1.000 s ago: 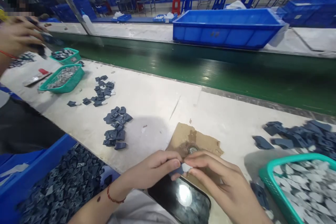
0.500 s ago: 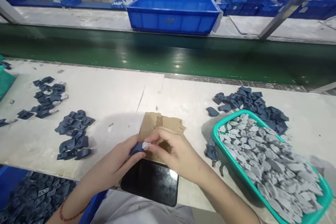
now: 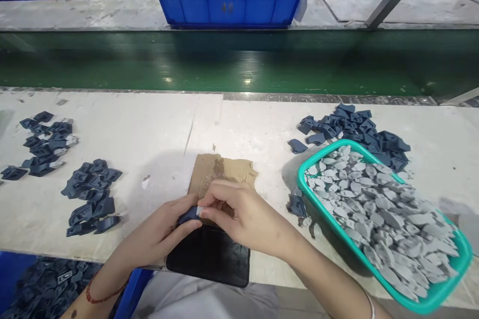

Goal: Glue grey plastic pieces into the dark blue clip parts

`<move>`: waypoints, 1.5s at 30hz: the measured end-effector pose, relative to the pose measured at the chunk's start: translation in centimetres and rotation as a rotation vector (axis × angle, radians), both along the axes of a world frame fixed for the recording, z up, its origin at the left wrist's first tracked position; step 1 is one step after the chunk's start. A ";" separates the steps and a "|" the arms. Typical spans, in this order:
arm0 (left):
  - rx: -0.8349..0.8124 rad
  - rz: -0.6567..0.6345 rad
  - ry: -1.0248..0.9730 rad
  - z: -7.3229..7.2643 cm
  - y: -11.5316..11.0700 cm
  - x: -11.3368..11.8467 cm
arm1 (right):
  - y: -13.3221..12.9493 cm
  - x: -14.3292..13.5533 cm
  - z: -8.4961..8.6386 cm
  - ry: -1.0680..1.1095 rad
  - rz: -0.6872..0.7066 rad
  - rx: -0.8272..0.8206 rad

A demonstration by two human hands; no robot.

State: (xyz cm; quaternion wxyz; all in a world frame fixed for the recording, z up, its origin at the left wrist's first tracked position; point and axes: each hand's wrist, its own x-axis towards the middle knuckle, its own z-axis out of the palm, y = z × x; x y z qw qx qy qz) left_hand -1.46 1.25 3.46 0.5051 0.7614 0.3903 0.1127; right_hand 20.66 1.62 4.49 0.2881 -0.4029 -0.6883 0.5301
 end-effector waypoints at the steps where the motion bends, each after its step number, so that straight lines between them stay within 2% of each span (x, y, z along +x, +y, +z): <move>1: -0.027 0.021 0.006 0.0 0.0 0.1 | -0.1 0.0 -0.1 -0.009 -0.012 0.002; 3: -0.073 0.075 -0.001 0.1 0.0 0.2 | -0.3 -0.1 -0.3 -0.003 -0.054 -0.031; 7: -0.079 0.142 -0.076 0.9 0.0 0.3 | -0.5 -0.3 -0.6 0.146 -0.151 -0.212; 11: -0.118 0.170 -0.098 1.0 -0.4 0.3 | -0.6 -0.6 -0.6 0.214 -0.166 -0.292; 13: -0.222 0.194 -0.194 0.6 -0.7 0.4 | -0.6 -0.7 -0.5 0.112 -0.122 -0.180; 16: -0.355 0.240 -0.321 0.1 -1.1 0.6 | -0.6 -0.8 -0.5 -0.065 -0.013 0.140; 19: -0.385 0.255 -0.325 0.0 -1.2 0.7 | -0.6 -0.8 -0.7 -0.154 0.036 0.303; 25: -0.315 0.158 -0.272 0.5 -0.4 0.6 | -1.2 -0.7 -0.6 -0.211 0.071 0.290; 29: -0.328 0.170 -0.263 0.0 -0.3 1.1 | -1.1 -0.7 -0.4 -0.291 0.038 0.287; 32: -0.316 0.180 -0.221 0.2 -0.1 1.8 | -0.6 -0.1 0.5 -0.338 0.016 0.182; 35: -0.188 0.204 -0.118 0.8 0.9 1.9 | -0.5 2.2 2.0 -0.391 -0.102 0.117; 36: -0.124 0.243 -0.078 0.9 1.5 1.8 | -0.6 3.3 2.5 -0.434 -0.204 0.134; 38: 0.021 0.359 -0.009 0.8 3.3 1.2 | -0.9 6.0 3.1 -0.624 -0.499 0.166; 40: 0.165 0.464 0.069 0.3 5.3 0.6 | -1.1 8.4 2.9 -0.915 -0.725 0.082; 42: 0.262 0.507 0.206 -0.2 7.1 0.2 | -1.1 10.1 2.2 -1.160 -0.746 -0.061; 45: 0.322 0.517 0.318 -0.7 8.5 -0.2 | -0.5 10.8 0.8 -1.319 -0.628 -0.162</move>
